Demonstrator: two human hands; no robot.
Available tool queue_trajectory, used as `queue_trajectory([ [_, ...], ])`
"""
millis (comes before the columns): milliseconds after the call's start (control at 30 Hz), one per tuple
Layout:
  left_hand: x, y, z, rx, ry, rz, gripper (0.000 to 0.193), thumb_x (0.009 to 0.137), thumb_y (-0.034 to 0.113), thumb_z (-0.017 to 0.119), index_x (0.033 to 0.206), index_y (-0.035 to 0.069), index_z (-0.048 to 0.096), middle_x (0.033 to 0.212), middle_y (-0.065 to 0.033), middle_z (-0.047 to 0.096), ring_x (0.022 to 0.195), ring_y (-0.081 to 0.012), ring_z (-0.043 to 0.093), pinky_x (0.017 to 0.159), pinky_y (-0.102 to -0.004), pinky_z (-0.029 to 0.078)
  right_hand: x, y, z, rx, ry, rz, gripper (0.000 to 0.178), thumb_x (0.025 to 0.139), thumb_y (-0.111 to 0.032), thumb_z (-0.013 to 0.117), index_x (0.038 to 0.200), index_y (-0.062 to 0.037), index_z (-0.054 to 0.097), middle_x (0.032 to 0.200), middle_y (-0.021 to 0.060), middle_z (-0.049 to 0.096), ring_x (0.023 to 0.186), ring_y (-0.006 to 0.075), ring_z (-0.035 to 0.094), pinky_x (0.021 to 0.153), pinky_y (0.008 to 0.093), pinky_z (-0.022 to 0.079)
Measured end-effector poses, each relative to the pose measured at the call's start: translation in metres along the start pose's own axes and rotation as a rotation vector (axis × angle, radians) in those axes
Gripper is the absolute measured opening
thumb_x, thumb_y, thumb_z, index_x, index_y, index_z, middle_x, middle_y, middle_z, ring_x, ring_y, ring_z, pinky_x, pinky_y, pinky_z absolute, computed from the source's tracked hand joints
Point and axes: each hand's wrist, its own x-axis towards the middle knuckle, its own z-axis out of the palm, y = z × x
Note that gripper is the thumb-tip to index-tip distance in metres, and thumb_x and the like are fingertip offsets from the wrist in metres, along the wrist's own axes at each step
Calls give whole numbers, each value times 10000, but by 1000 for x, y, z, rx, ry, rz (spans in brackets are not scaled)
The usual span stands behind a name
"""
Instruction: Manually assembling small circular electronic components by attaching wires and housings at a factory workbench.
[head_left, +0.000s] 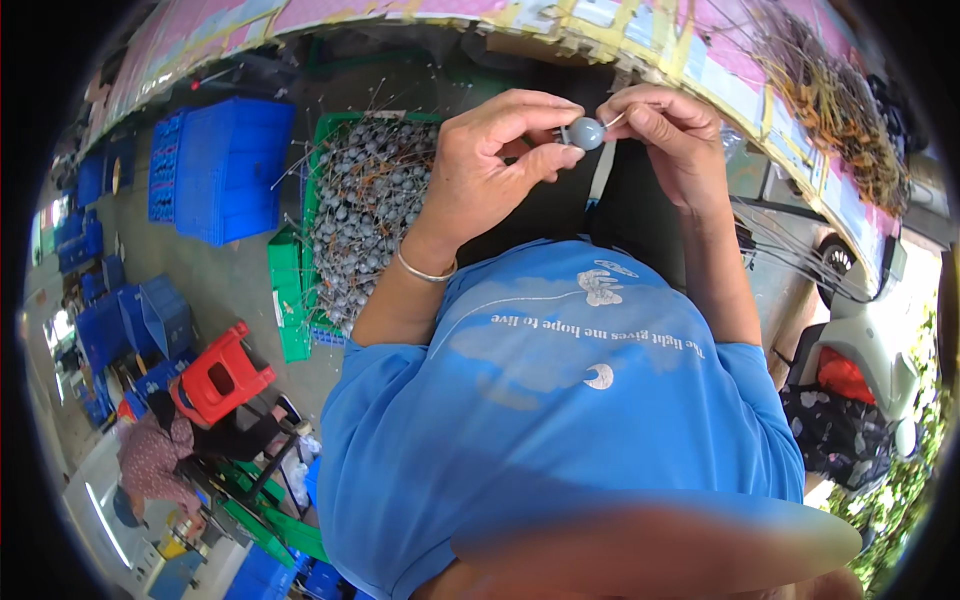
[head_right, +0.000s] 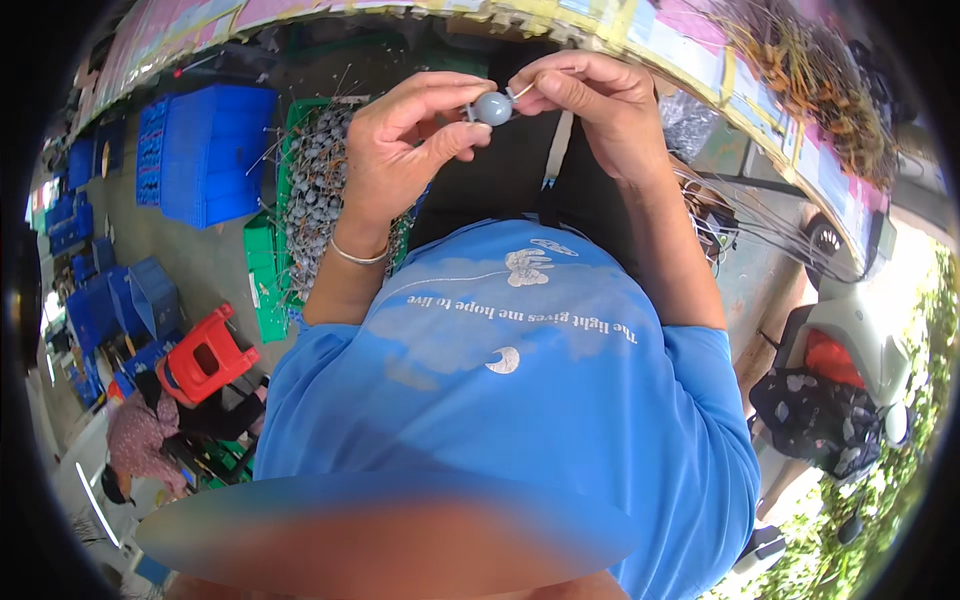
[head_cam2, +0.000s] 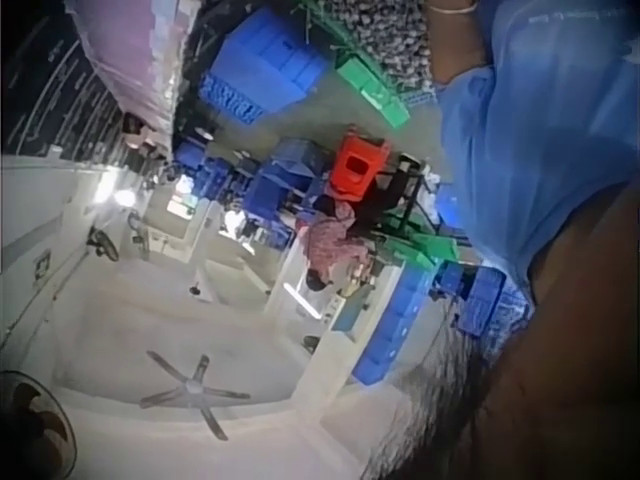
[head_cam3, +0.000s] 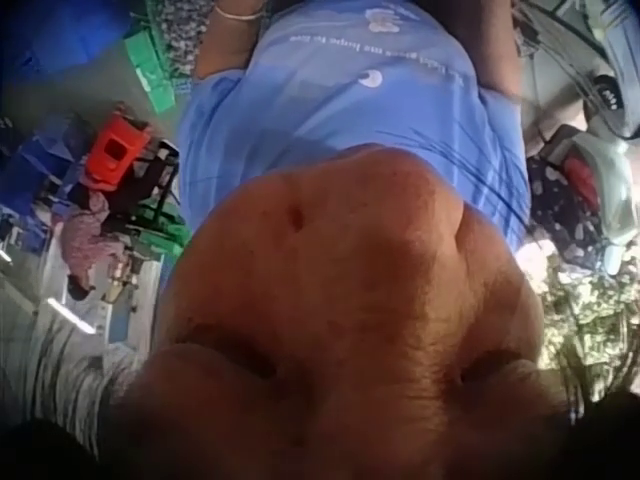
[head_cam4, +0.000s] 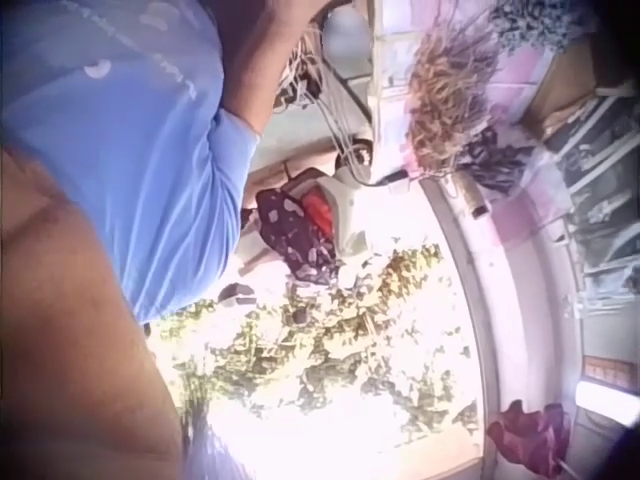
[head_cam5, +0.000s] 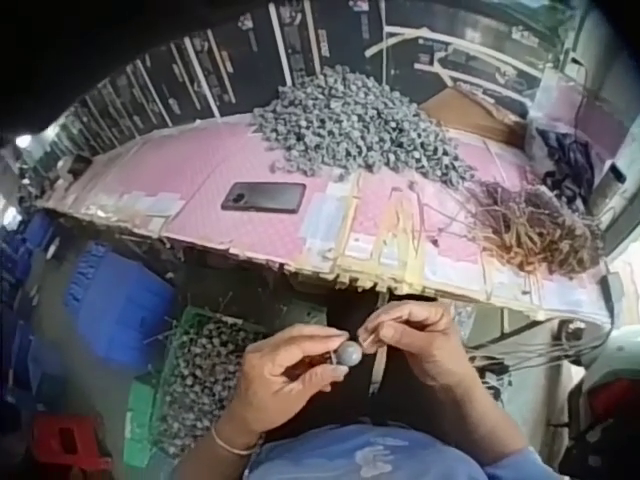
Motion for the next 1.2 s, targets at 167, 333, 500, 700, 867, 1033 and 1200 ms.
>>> queue_trajectory([
  [167, -22, 2, -43, 181, 91, -323, 253, 794, 76, 785, 1021, -3, 706, 817, -74, 699, 594, -87, 649, 503, -210, 499, 3, -2, 18, -265, 0, 226, 236, 925, -25, 609, 1147, 40, 654, 1048, 164, 693, 898, 211, 693, 821, 321, 551],
  [333, -54, -37, -169, 595, 366, -440, 392, 823, 207, 772, 1141, 0, 673, 900, -110, 737, 749, -165, 710, 614, -254, 563, 0, 11, 1, -255, 34, 328, 236, 938, -50, 613, 1148, 49, 653, 1014, 139, 706, 854, 179, 697, 798, 294, 559],
  [500, -27, -6, -203, 673, 642, -502, 336, 848, 163, 706, 1138, -2, 664, 952, -158, 723, 744, -224, 693, 628, -376, 551, 1, 22, -3, -202, 31, 392, 237, 938, -74, 625, 1142, 44, 657, 1005, 131, 710, 842, 172, 696, 787, 287, 557],
  [700, 25, -47, -176, 821, 390, -82, 343, 815, 166, 763, 1117, 20, 690, 1046, -119, 723, 889, -183, 707, 707, -255, 575, 4, 31, 2, -197, 7, 464, 187, 928, -40, 620, 1087, 40, 676, 968, 130, 713, 829, 163, 693, 774, 283, 558],
  [867, 129, -55, -83, 624, 142, 149, 233, 817, 67, 706, 1050, 54, 705, 1023, -105, 698, 863, -190, 695, 734, -298, 581, 5, 31, -7, -182, -35, 453, 176, 914, -14, 640, 1076, 44, 675, 949, 109, 712, 860, 155, 689, 791, 280, 561],
  [1033, 247, -119, -43, 994, -3, 500, 247, 863, 106, 604, 1057, -34, 663, 934, -201, 690, 792, -341, 675, 722, -414, 547, 7, 12, -22, -294, -44, 381, 188, 923, -24, 630, 1094, 41, 668, 908, 58, 689, 852, 97, 634, 754, 245, 520],
  [1200, 289, -158, -37, 1261, -184, 231, 159, 820, 79, 551, 850, -16, 674, 887, -240, 660, 835, -413, 648, 757, -485, 527, 6, -29, -47, -401, 32, 268, 162, 916, -15, 650, 1068, 36, 673, 964, 73, 690, 862, 107, 638, 773, 243, 517],
])
